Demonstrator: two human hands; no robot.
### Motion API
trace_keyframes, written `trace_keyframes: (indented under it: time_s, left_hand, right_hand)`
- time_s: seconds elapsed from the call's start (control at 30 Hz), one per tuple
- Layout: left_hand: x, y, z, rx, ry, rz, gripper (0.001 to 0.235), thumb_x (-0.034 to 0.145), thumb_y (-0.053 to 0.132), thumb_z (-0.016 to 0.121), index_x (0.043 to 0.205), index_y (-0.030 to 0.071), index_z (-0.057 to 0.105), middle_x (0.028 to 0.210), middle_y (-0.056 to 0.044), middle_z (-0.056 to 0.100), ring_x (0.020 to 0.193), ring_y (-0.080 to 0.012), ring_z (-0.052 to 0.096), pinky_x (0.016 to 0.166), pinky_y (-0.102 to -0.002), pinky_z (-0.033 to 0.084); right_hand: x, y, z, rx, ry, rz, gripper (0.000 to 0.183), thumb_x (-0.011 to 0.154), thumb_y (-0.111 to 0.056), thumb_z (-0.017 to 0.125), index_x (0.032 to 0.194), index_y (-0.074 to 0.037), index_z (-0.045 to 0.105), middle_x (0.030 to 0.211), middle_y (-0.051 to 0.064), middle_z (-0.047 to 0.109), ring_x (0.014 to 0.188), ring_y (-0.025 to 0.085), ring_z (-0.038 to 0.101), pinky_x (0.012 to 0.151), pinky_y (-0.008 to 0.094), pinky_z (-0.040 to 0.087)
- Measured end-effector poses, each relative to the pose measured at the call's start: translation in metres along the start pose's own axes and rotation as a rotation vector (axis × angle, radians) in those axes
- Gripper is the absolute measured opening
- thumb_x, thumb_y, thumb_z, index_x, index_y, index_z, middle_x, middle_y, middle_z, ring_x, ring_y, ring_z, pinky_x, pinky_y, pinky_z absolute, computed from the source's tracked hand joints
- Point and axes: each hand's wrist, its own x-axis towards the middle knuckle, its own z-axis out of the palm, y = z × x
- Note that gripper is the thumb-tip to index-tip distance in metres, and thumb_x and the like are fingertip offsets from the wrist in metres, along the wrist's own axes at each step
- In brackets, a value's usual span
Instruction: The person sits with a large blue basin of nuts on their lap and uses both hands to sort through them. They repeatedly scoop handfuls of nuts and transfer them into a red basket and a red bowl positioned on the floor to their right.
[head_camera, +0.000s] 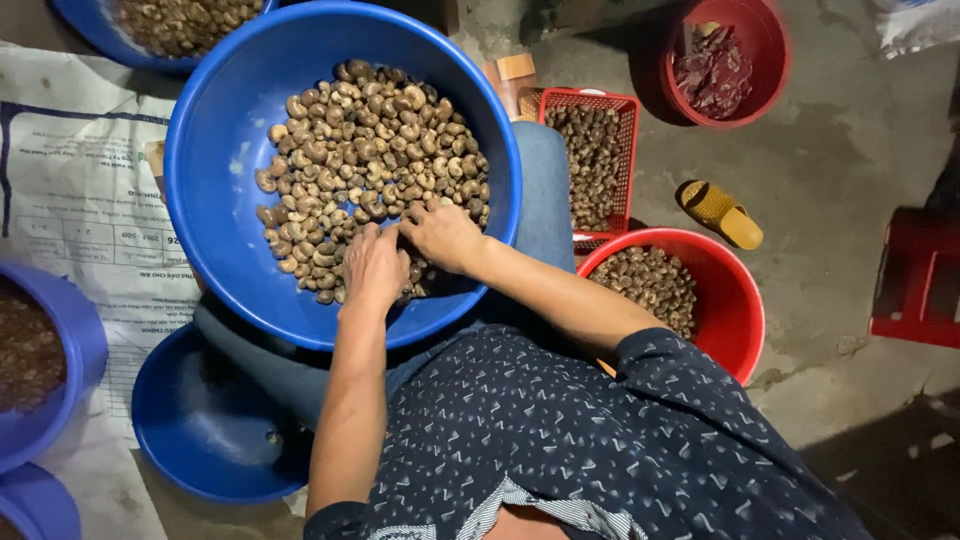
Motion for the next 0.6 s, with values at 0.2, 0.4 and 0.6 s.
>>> trace_keyframes:
  time_s: [0.2, 0.4, 0.6]
  left_hand:
    - [0.002, -0.002, 0.001, 0.001, -0.01, -0.002, 0.039, 0.092, 0.02, 0.066, 0.127, 0.002, 0.065, 0.115, -0.019, 0.057, 0.105, -0.0438, 0.061, 0.092, -0.054, 0.049]
    - [0.005, -0.006, 0.007, 0.01, -0.031, -0.01, 0.042, 0.092, 0.021, 0.065, 0.13, 0.003, 0.064, 0.118, -0.019, 0.058, 0.108, -0.044, 0.061, 0.093, -0.055, 0.049]
    - [0.005, -0.005, 0.006, 0.007, -0.024, -0.01, 0.042, 0.092, 0.022, 0.064, 0.131, 0.004, 0.064, 0.119, -0.019, 0.058, 0.109, -0.0446, 0.061, 0.094, -0.056, 0.049]
  right_hand:
    - [0.001, 0.0, 0.0, 0.006, -0.007, -0.003, 0.014, 0.091, -0.019, 0.057, 0.098, -0.022, 0.069, 0.091, 0.006, 0.067, 0.084, 0.031, 0.071, 0.06, 0.039, 0.059]
    - [0.001, 0.002, 0.0, 0.033, -0.032, 0.003, 0.015, 0.092, -0.019, 0.055, 0.098, -0.022, 0.068, 0.095, 0.007, 0.067, 0.084, 0.031, 0.07, 0.06, 0.039, 0.058]
    - [0.001, 0.001, 0.001, 0.027, -0.031, 0.008, 0.015, 0.092, -0.02, 0.055, 0.099, -0.022, 0.068, 0.096, 0.008, 0.066, 0.084, 0.033, 0.071, 0.059, 0.04, 0.058]
